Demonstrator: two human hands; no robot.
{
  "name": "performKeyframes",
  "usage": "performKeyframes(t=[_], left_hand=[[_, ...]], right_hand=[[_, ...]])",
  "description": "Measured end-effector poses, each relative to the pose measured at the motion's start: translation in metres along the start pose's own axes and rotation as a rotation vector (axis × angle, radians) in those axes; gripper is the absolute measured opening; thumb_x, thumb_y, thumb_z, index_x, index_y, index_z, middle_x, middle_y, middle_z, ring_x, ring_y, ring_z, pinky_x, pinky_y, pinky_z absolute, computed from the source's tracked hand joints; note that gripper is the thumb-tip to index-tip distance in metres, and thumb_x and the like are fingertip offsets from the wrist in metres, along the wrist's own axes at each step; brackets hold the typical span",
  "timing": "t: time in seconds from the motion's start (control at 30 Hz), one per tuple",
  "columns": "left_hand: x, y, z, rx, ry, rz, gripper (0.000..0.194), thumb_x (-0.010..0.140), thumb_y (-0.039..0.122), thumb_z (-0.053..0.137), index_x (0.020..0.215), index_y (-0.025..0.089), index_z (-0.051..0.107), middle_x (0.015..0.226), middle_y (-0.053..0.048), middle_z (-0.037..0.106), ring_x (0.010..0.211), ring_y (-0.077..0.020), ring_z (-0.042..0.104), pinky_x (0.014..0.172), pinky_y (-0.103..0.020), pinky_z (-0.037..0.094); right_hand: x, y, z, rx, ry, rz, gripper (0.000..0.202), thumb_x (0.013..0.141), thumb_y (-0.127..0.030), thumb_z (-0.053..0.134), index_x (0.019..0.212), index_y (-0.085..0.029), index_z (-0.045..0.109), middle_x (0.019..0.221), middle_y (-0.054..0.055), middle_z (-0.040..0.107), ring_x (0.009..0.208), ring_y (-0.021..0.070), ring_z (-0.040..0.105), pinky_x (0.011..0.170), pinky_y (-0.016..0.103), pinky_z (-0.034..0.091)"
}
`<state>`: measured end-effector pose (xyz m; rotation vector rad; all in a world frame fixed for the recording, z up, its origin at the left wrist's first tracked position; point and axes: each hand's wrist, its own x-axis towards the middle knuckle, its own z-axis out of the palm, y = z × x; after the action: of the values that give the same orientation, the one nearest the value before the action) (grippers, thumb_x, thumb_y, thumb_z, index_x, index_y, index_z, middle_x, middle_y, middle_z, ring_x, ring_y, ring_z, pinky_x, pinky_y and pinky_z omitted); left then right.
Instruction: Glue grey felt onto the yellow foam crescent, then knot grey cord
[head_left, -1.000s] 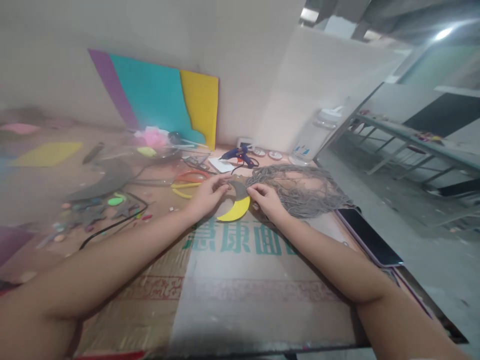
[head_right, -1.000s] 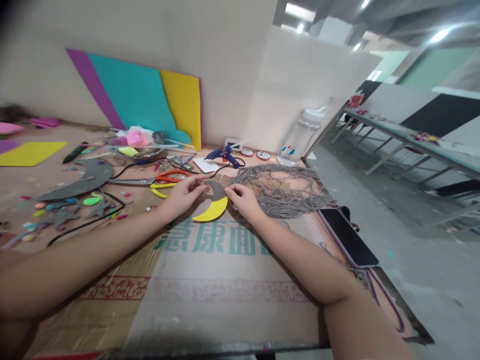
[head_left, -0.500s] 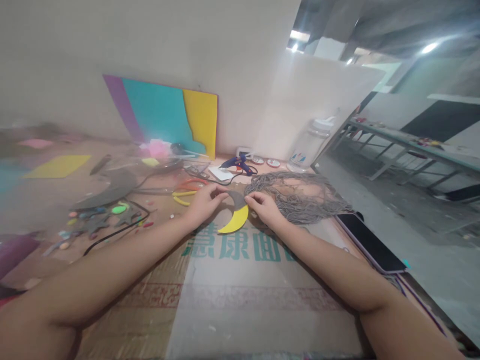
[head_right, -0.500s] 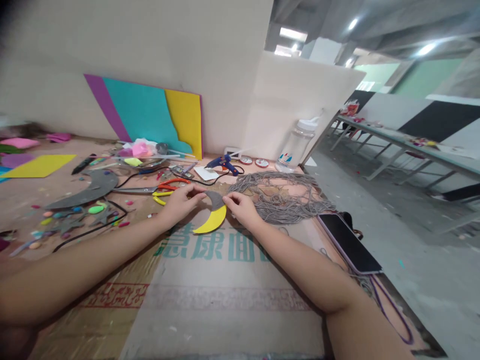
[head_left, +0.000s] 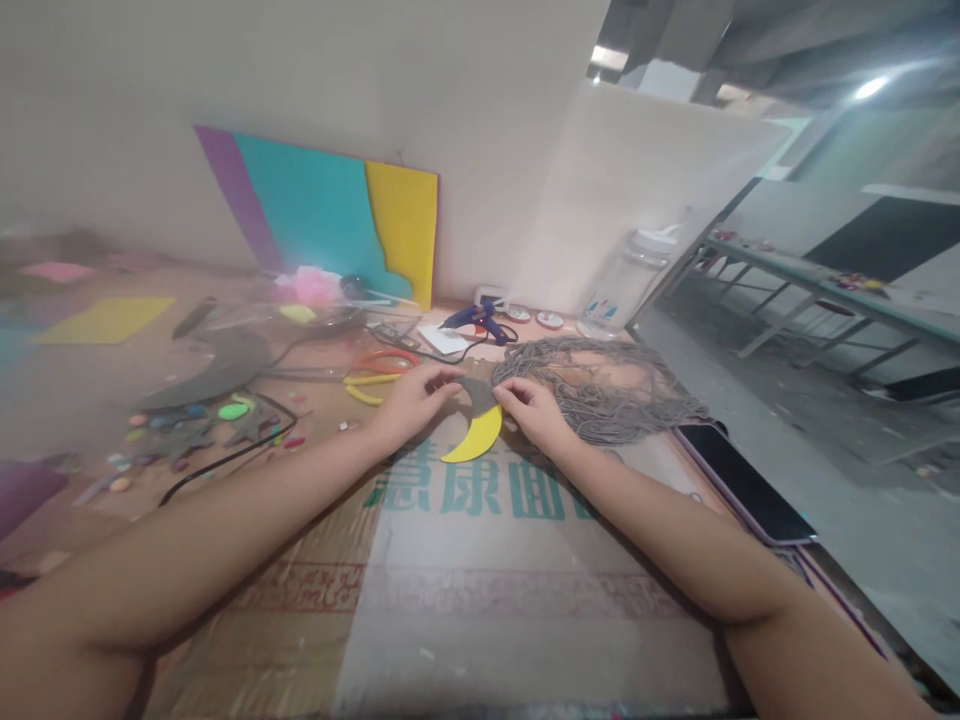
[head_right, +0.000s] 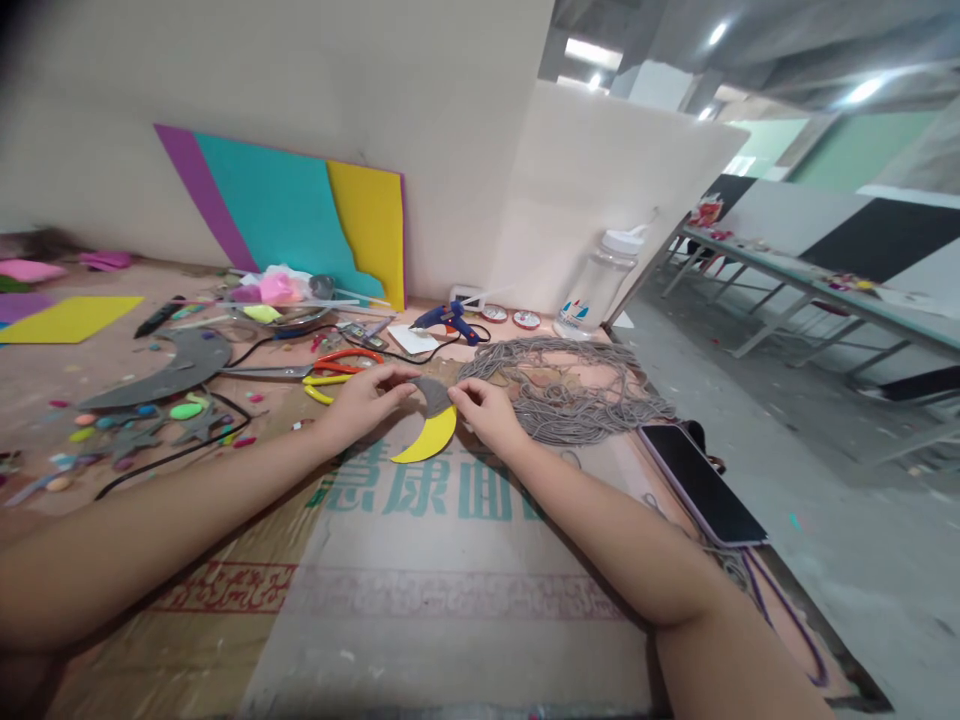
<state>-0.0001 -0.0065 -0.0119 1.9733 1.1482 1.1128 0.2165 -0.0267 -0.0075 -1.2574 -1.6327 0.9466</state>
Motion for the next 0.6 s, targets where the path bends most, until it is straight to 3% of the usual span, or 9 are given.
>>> performKeyframes(t=[0.33,0.6], left_hand=[[0.0003,0.006,-0.0039,0.03,-0.005,0.023,0.027,0.084,0.033,0.061,0.101,0.018,0.076,0.101,-0.007,0.076,0.09,-0.0225,0.067,0.084,-0.034,0.051],[-0.0007,0.005,-0.0038,0.029,0.029,0.015,0.033,0.087,0.034,0.06,0.111,0.016,0.072,0.104,-0.008,0.075,0.09,-0.0218,0.067,0.084,-0.033,0.05]], right_hand=[[-0.0013,-0.0037,0.0001,0.004,0.011,0.021,0.037,0.077,-0.055,0.061,0.076,-0.018,0.06,0.061,-0.002,0.053,0.055,0.0106,0.043,0.051,0.023,0.035],[-0.0023,-0.0049,-0.0012,0.013,0.047,0.021,0.037,0.078,-0.056,0.061,0.076,-0.019,0.059,0.061,-0.002,0.051,0.054,0.0109,0.042,0.051,0.024,0.034]])
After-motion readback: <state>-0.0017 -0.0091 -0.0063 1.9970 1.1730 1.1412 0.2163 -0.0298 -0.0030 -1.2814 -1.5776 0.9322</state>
